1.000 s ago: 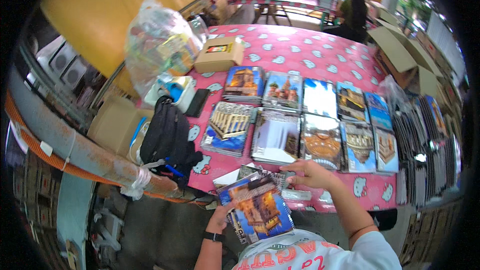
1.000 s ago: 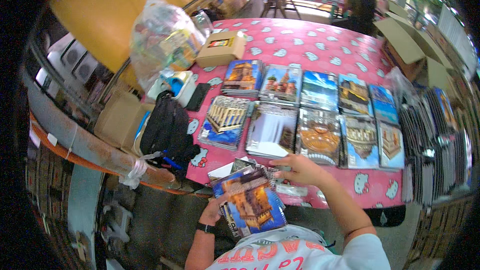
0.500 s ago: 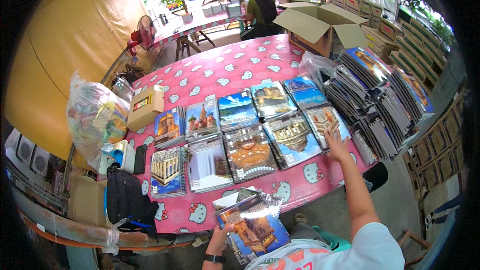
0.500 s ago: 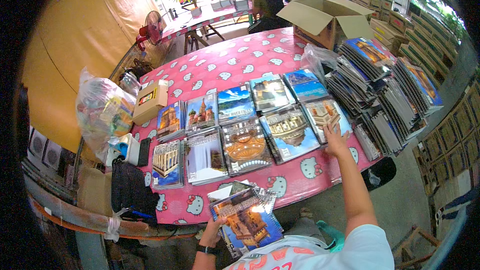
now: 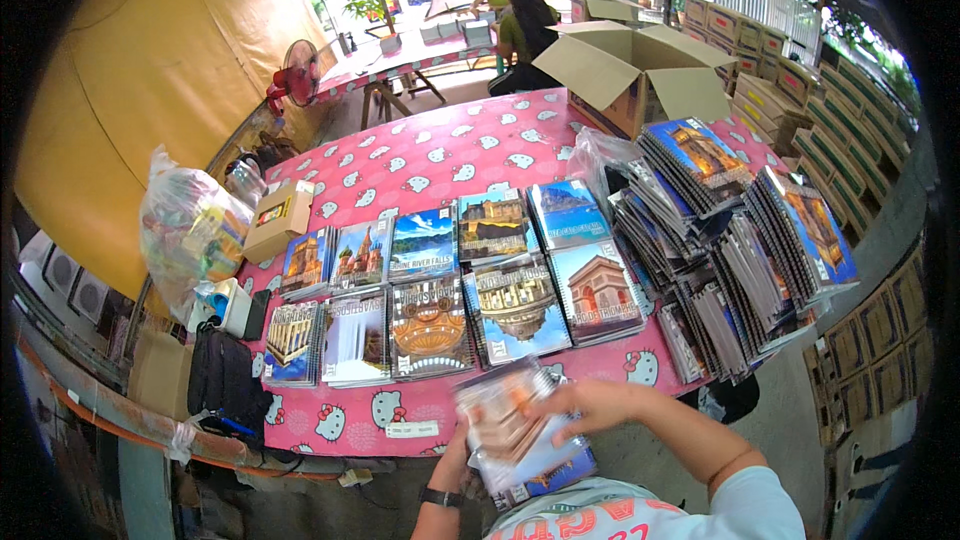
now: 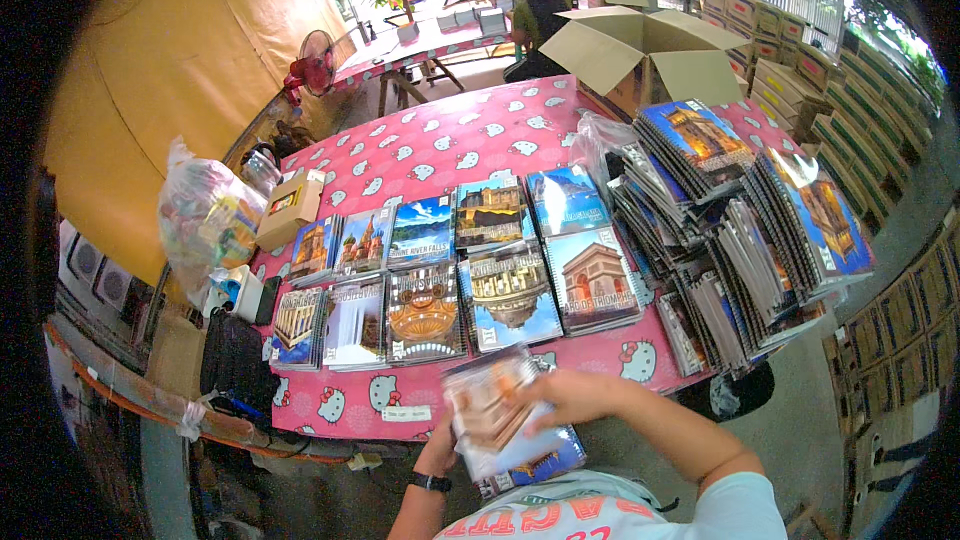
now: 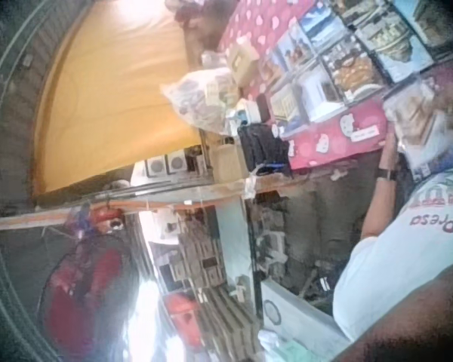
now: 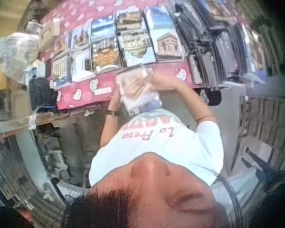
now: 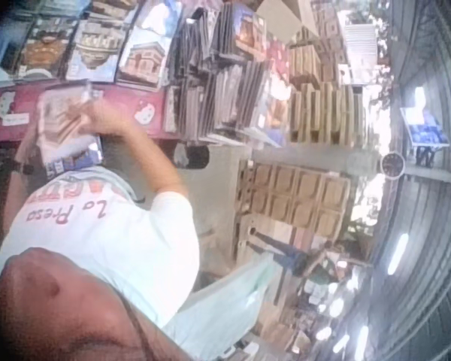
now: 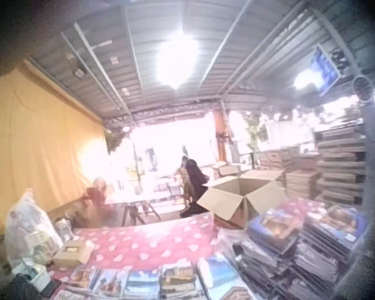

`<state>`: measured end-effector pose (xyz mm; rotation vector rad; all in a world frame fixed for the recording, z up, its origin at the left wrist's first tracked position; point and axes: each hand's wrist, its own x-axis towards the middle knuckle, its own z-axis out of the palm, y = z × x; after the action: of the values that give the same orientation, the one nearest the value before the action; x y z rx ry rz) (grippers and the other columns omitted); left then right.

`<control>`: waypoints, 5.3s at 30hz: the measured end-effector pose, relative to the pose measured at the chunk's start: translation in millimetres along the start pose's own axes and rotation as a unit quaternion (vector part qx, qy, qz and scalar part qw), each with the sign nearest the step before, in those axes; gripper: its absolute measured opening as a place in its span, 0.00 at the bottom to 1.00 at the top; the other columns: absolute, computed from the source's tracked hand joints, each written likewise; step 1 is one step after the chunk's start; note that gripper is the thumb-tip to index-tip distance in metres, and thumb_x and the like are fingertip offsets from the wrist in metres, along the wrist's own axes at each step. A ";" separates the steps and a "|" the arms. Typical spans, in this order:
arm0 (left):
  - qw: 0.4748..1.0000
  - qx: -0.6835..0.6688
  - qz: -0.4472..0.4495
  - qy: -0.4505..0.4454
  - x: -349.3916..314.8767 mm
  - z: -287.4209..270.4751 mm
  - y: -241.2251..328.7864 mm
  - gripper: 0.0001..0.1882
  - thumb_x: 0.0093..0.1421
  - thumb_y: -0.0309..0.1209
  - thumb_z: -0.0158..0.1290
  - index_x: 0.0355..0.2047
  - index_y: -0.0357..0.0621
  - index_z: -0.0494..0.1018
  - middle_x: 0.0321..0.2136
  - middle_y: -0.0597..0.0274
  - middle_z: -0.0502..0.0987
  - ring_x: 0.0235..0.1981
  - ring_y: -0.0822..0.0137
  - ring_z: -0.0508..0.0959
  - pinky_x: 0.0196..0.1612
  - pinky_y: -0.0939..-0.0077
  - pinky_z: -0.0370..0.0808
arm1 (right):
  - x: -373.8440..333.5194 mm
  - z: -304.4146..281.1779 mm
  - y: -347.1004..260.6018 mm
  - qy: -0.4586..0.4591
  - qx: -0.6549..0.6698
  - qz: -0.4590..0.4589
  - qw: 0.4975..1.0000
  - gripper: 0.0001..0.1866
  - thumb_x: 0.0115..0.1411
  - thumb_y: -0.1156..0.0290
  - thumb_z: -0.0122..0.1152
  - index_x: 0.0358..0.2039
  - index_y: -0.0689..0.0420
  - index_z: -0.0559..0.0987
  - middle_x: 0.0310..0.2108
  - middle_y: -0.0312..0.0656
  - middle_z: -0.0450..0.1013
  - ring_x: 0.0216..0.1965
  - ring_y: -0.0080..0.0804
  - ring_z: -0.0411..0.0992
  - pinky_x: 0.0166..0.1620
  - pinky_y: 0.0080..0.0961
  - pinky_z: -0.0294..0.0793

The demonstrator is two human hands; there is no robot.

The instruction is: The person sorts a collection of spiral notebooks by matching the covers and stacking them together.

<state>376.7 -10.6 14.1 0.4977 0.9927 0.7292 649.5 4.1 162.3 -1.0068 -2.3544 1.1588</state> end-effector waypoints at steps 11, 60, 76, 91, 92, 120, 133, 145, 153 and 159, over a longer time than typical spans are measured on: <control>0.984 0.072 0.095 0.130 -23.8 33.8 -16.5 0.31 0.47 0.32 0.59 0.49 0.38 0.60 0.41 0.59 0.69 0.38 0.68 0.71 0.40 0.74 0.69 | 141.5 -111.3 225.8 0.226 -0.331 0.379 0.834 0.41 0.43 0.51 0.61 0.53 0.60 0.60 0.57 0.49 0.52 0.59 0.44 0.50 0.55 0.50 0.53; 0.979 -0.054 0.085 0.177 -94.4 -127.5 9.6 0.31 0.43 0.28 0.60 0.49 0.40 0.62 0.41 0.61 0.71 0.41 0.67 0.72 0.43 0.71 0.69 | 249.7 -64.3 207.5 0.252 -0.415 0.134 0.864 0.07 0.49 0.68 0.49 0.24 0.55 0.75 0.25 0.42 0.73 0.30 0.40 0.72 0.32 0.35 0.71; 0.987 0.111 0.052 0.101 -80.4 -172.0 84.4 0.33 0.48 0.36 0.59 0.51 0.42 0.58 0.42 0.63 0.68 0.43 0.68 0.69 0.47 0.73 0.65 | 214.7 78.3 35.5 0.069 -0.408 0.164 0.896 0.32 0.49 0.67 0.55 0.55 0.53 0.58 0.58 0.46 0.53 0.61 0.44 0.46 0.54 0.64 0.42; 0.979 0.090 0.126 0.129 -76.1 -181.9 83.8 0.28 0.49 0.34 0.58 0.48 0.43 0.61 0.42 0.62 0.70 0.42 0.68 0.70 0.46 0.71 0.66 | 185.4 103.0 43.9 0.135 -0.450 0.114 0.875 0.23 0.52 0.60 0.54 0.50 0.48 0.68 0.57 0.42 0.55 0.60 0.36 0.51 0.57 0.52 0.48; 0.980 0.095 0.132 0.116 -77.7 -179.7 86.1 0.28 0.48 0.34 0.59 0.48 0.44 0.61 0.42 0.61 0.70 0.42 0.67 0.70 0.46 0.71 0.66 | 183.3 99.0 54.6 0.155 -0.459 0.086 0.871 0.21 0.53 0.61 0.51 0.48 0.50 0.69 0.54 0.41 0.62 0.57 0.34 0.56 0.57 0.49 0.50; 0.973 0.055 0.150 0.164 -92.0 -172.1 83.2 0.38 0.42 0.30 0.63 0.50 0.39 0.53 0.40 0.62 0.66 0.40 0.70 0.68 0.45 0.73 0.66 | 366.3 18.0 142.3 0.254 -0.414 0.118 0.866 0.19 0.50 0.60 0.56 0.40 0.59 0.71 0.47 0.49 0.66 0.49 0.44 0.64 0.49 0.35 0.66; 0.976 0.131 0.102 0.143 -82.7 -177.4 82.4 0.38 0.47 0.37 0.60 0.52 0.42 0.50 0.42 0.60 0.66 0.43 0.68 0.67 0.48 0.71 0.64 | 348.5 14.6 133.3 0.227 -0.433 0.161 0.857 0.23 0.51 0.60 0.56 0.46 0.55 0.69 0.52 0.48 0.62 0.53 0.44 0.60 0.52 0.35 0.62; 0.973 0.067 0.126 0.181 -90.1 -165.1 91.2 0.34 0.46 0.35 0.60 0.50 0.42 0.55 0.39 0.63 0.67 0.40 0.70 0.68 0.45 0.72 0.65 | 351.1 -5.6 138.6 0.215 -0.518 0.056 0.826 0.05 0.52 0.71 0.47 0.27 0.55 0.72 0.22 0.41 0.71 0.31 0.37 0.71 0.30 0.32 0.73; 0.963 0.103 0.169 0.182 -77.3 -168.1 81.7 0.36 0.50 0.39 0.58 0.52 0.36 0.52 0.40 0.59 0.68 0.42 0.69 0.68 0.47 0.73 0.64 | 302.3 -37.6 16.2 0.188 -0.498 -0.025 0.846 0.07 0.47 0.72 0.51 0.29 0.53 0.75 0.22 0.41 0.69 0.28 0.37 0.70 0.30 0.34 0.70; 0.986 -0.135 0.059 0.074 -66.8 -211.7 69.2 0.27 0.55 0.41 0.52 0.48 0.39 0.57 0.39 0.61 0.67 0.40 0.69 0.68 0.44 0.74 0.66 | 267.7 34.5 -89.0 -0.083 -0.157 -0.090 0.980 0.11 0.48 0.64 0.57 0.33 0.52 0.77 0.29 0.40 0.73 0.34 0.38 0.70 0.37 0.34 0.71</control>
<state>144.7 -3.4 -0.4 0.2692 0.9890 1.0024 403.8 139.8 207.2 -0.7909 -2.7587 0.8517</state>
